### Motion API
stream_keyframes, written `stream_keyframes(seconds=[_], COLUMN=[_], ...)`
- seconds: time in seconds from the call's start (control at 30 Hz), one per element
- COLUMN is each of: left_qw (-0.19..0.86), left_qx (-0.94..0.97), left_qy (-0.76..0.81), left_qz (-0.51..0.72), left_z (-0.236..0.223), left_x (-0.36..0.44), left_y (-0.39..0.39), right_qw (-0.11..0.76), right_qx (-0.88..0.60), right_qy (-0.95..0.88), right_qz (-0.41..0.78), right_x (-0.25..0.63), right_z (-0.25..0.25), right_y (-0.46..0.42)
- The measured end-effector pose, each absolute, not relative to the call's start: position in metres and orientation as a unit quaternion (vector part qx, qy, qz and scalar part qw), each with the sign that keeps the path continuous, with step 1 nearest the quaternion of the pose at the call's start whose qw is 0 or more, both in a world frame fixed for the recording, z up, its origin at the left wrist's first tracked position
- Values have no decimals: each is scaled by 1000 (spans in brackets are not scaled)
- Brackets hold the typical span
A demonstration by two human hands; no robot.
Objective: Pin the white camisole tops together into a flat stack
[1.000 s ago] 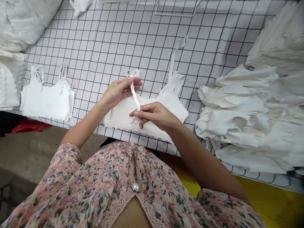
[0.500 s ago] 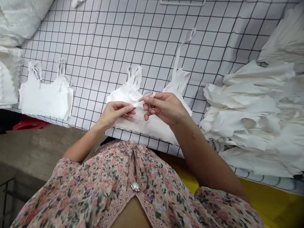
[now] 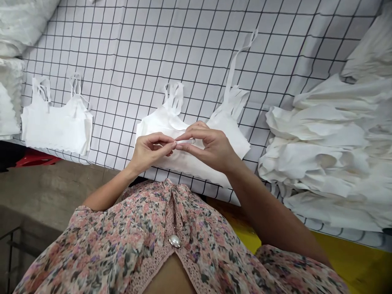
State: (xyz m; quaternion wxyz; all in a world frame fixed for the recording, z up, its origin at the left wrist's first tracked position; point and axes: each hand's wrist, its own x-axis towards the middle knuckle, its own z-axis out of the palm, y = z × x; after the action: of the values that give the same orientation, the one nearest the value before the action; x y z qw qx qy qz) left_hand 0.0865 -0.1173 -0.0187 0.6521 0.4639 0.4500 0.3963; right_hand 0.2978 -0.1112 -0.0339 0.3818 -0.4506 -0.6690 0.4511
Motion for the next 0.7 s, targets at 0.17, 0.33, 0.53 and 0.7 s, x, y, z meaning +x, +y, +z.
stream_keyframes(seconds=[0.17,0.33,0.53,0.7], left_qw=[598,386,198,267], left_qx=[504,697,791,788], left_qy=[440,479,564,535], left_qz=[442,368,132,150], left_z=[-24,-39,-50,-53], left_x=[92,84,76,74], left_y=[-108,-88,-81,-82], right_qw=[440,408,280,201], right_qx=[-473,-487,-507,-463], right_qy=[-629,-650,-713,-777], right_qz=[432,416,396,375], right_x=[292,307,326,324], right_z=[-19,-15,-16,-23], right_y=[-102,-79,-52,-45])
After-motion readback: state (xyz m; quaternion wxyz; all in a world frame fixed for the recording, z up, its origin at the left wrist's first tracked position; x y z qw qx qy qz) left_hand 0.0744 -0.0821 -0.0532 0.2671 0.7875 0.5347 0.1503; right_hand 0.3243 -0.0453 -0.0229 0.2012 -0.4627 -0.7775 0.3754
